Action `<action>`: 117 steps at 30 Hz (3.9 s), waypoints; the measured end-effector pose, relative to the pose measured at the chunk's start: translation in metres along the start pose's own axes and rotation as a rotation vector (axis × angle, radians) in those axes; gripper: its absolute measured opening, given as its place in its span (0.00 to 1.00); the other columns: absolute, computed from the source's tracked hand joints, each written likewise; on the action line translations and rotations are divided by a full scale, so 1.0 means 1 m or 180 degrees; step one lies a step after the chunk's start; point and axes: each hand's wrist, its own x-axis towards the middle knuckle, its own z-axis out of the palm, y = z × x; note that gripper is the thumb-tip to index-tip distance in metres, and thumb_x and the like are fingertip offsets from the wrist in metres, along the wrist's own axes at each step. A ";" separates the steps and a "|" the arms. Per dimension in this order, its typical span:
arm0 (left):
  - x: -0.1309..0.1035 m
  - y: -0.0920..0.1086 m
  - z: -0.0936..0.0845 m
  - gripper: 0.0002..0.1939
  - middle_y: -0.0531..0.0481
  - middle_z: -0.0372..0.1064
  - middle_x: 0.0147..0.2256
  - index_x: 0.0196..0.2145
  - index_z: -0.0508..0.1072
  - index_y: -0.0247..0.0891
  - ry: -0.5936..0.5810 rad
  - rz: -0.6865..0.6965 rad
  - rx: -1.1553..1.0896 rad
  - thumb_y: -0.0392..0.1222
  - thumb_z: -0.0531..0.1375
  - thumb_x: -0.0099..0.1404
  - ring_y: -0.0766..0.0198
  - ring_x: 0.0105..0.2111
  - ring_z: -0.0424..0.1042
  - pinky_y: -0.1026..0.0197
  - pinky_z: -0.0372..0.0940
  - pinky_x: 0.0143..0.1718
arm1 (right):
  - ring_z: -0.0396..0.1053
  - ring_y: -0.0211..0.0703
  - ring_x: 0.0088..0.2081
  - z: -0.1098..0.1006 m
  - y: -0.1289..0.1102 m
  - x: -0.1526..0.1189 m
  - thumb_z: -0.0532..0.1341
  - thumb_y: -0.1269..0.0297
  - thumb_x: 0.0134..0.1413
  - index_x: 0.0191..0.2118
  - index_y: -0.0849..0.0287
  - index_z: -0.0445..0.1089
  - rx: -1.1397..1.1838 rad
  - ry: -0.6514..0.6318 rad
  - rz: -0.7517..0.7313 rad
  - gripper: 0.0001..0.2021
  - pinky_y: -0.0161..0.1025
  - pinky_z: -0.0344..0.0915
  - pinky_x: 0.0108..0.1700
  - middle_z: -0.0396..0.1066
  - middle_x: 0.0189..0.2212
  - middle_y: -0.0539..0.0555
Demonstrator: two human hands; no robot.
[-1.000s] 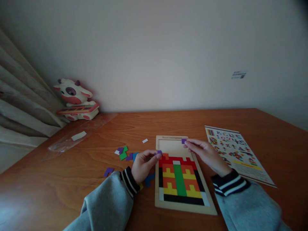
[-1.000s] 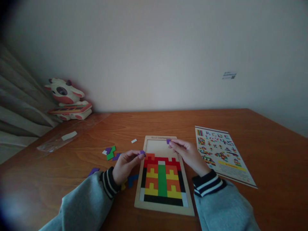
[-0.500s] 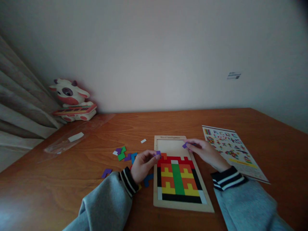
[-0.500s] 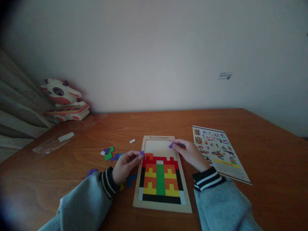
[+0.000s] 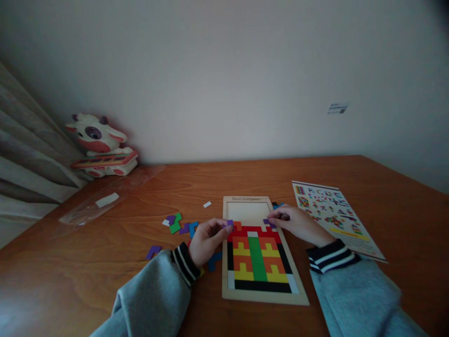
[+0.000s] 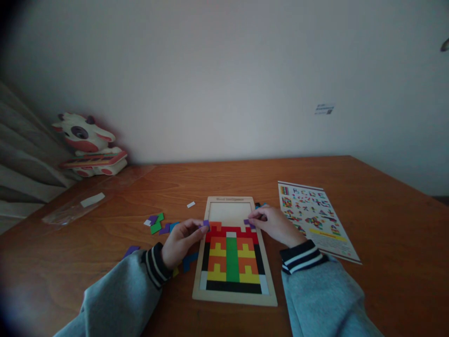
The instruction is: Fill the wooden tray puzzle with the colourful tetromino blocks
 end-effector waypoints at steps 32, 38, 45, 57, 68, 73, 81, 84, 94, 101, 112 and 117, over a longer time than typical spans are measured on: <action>-0.003 0.001 0.005 0.18 0.45 0.78 0.34 0.37 0.78 0.34 -0.0006 0.0232 0.0883 0.53 0.68 0.59 0.61 0.34 0.75 0.61 0.68 0.38 | 0.73 0.41 0.31 0.039 -0.059 -0.015 0.59 0.49 0.60 0.43 0.55 0.70 0.1371 -0.0169 -0.0426 0.16 0.40 0.70 0.36 0.76 0.32 0.52; -0.003 0.001 0.004 0.19 0.45 0.76 0.34 0.37 0.77 0.34 0.0001 0.0263 0.0988 0.55 0.65 0.62 0.62 0.34 0.73 0.62 0.67 0.36 | 0.75 0.46 0.37 0.022 -0.031 -0.005 0.60 0.54 0.59 0.42 0.56 0.71 0.0817 0.0601 -0.0511 0.12 0.44 0.71 0.41 0.77 0.36 0.56; -0.003 0.001 0.005 0.20 0.45 0.76 0.34 0.37 0.76 0.33 -0.0017 0.0291 0.0970 0.56 0.65 0.61 0.61 0.34 0.73 0.62 0.66 0.37 | 0.73 0.47 0.42 0.018 -0.026 -0.005 0.56 0.66 0.62 0.42 0.53 0.75 -0.0670 0.0600 -0.1137 0.10 0.46 0.68 0.47 0.76 0.41 0.54; -0.004 0.003 0.007 0.19 0.47 0.75 0.33 0.37 0.77 0.34 -0.0036 0.0303 0.1008 0.55 0.65 0.61 0.62 0.33 0.72 0.63 0.65 0.36 | 0.71 0.49 0.45 0.026 -0.031 -0.006 0.58 0.62 0.62 0.45 0.51 0.75 -0.0835 0.0606 -0.1239 0.10 0.49 0.67 0.49 0.74 0.42 0.56; -0.004 0.004 0.007 0.19 0.47 0.76 0.34 0.37 0.77 0.34 -0.0051 0.0318 0.1031 0.55 0.65 0.61 0.62 0.34 0.72 0.63 0.65 0.38 | 0.71 0.48 0.43 0.022 -0.029 -0.007 0.58 0.63 0.60 0.42 0.53 0.75 -0.0937 0.0490 -0.1106 0.09 0.47 0.67 0.47 0.73 0.41 0.56; -0.003 0.003 0.006 0.19 0.46 0.76 0.35 0.37 0.77 0.34 -0.0064 0.0338 0.1017 0.55 0.65 0.61 0.61 0.35 0.73 0.62 0.66 0.39 | 0.70 0.47 0.39 0.022 -0.032 -0.007 0.56 0.59 0.64 0.34 0.55 0.74 -0.0886 0.0479 -0.1054 0.12 0.46 0.66 0.43 0.72 0.37 0.56; -0.004 0.007 0.005 0.21 0.46 0.75 0.35 0.40 0.76 0.34 0.0087 0.0389 0.0867 0.56 0.65 0.61 0.62 0.33 0.72 0.63 0.67 0.35 | 0.70 0.51 0.42 0.006 -0.009 -0.002 0.52 0.58 0.65 0.40 0.57 0.73 -0.1057 0.1132 -0.0743 0.14 0.47 0.66 0.46 0.72 0.39 0.59; -0.003 0.016 -0.001 0.20 0.46 0.75 0.35 0.41 0.76 0.34 0.0233 0.0565 0.0837 0.55 0.65 0.61 0.64 0.33 0.72 0.64 0.66 0.35 | 0.69 0.56 0.45 -0.001 0.012 0.001 0.54 0.55 0.62 0.44 0.58 0.72 -0.1228 0.1363 -0.0455 0.15 0.52 0.65 0.50 0.72 0.41 0.62; 0.009 0.050 -0.071 0.14 0.46 0.75 0.34 0.38 0.77 0.37 0.0899 0.1468 0.2446 0.51 0.61 0.66 0.63 0.32 0.72 0.63 0.67 0.35 | 0.69 0.58 0.46 -0.004 0.034 0.001 0.56 0.52 0.59 0.48 0.60 0.73 -0.1382 0.1176 -0.0204 0.20 0.55 0.65 0.52 0.70 0.43 0.65; 0.000 0.063 -0.118 0.12 0.45 0.76 0.37 0.40 0.78 0.40 -0.0221 0.2532 0.4695 0.50 0.63 0.64 0.58 0.37 0.73 0.56 0.69 0.42 | 0.69 0.55 0.46 -0.004 0.036 0.003 0.54 0.57 0.60 0.48 0.60 0.74 -0.1519 0.1110 -0.0420 0.18 0.50 0.67 0.50 0.71 0.41 0.62; -0.012 0.062 -0.116 0.30 0.42 0.75 0.48 0.50 0.75 0.42 -0.0828 0.2014 0.4711 0.61 0.67 0.55 0.52 0.47 0.73 0.49 0.67 0.51 | 0.73 0.53 0.44 -0.007 0.035 0.001 0.52 0.59 0.60 0.43 0.58 0.76 -0.1977 0.1069 -0.0544 0.17 0.47 0.69 0.46 0.75 0.43 0.60; -0.010 0.050 -0.103 0.17 0.44 0.75 0.48 0.48 0.76 0.41 -0.0899 0.2111 0.4605 0.49 0.62 0.64 0.55 0.46 0.74 0.51 0.67 0.50 | 0.74 0.54 0.43 -0.008 0.027 0.001 0.53 0.61 0.58 0.42 0.59 0.76 -0.2063 0.1059 -0.0455 0.16 0.49 0.70 0.45 0.76 0.43 0.60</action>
